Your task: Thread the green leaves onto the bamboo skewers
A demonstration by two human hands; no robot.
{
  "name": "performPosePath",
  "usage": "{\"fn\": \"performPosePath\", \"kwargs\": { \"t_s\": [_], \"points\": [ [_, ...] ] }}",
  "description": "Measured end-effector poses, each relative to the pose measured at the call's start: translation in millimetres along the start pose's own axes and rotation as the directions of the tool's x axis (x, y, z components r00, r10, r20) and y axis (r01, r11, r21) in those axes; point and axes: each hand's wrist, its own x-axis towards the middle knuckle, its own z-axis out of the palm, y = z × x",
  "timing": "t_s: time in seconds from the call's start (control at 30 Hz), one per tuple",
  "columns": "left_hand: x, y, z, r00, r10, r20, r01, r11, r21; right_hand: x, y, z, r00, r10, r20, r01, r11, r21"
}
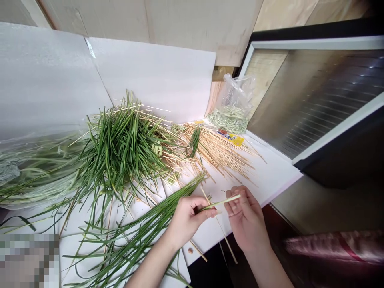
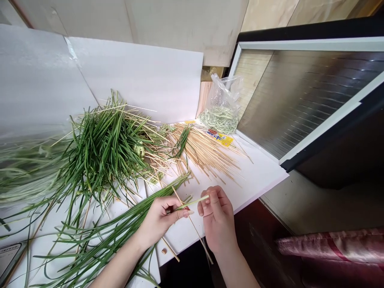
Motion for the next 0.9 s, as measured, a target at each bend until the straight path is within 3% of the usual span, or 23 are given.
{"fn": "performPosePath", "kwargs": {
  "t_s": [0.17,0.4,0.5,0.57,0.63,0.7,0.73,0.8,0.9],
  "points": [
    [-0.9,2.0,1.3,0.990,0.083,0.117,-0.099,0.984,0.145,25.2,-20.0,-0.9,0.999,-0.033,0.020,0.034,0.999,-0.020],
    [-2.0,3.0,-1.4,0.983,0.021,0.181,-0.039,0.995,0.092,68.2,-68.6,5.3,0.962,-0.253,0.101,0.267,0.950,-0.159],
    [-1.3,1.2,-4.0,0.990,-0.001,0.144,0.000,1.000,0.008,76.7,-81.3,-3.2,0.929,-0.356,0.103,0.371,0.893,-0.255],
    [-0.6,0.4,-6.2,0.994,0.006,0.110,-0.001,0.999,-0.045,76.4,-81.0,-9.2,0.901,-0.378,0.214,0.434,0.782,-0.446],
    [0.1,0.1,-8.1,0.995,0.008,0.098,0.000,0.997,-0.081,73.3,-75.2,-12.4,0.842,-0.269,0.468,0.532,0.558,-0.636],
    [0.6,-0.2,-9.0,0.994,-0.005,0.110,0.017,0.994,-0.107,70.5,-67.7,-12.0,0.716,-0.061,0.695,0.671,0.334,-0.662],
    [0.7,-0.4,-9.1,0.993,-0.012,0.117,0.026,0.993,-0.114,69.7,-64.6,-10.8,0.645,0.019,0.764,0.734,0.265,-0.626],
    [0.7,-1.2,-8.9,0.992,-0.024,0.127,0.039,0.992,-0.120,69.7,-60.7,-8.0,0.533,0.082,0.842,0.820,0.194,-0.538],
    [0.3,-2.2,-8.7,0.990,-0.038,0.138,0.053,0.993,-0.110,71.5,-61.7,-5.3,0.445,0.027,0.895,0.886,0.131,-0.445]
  ]
}}
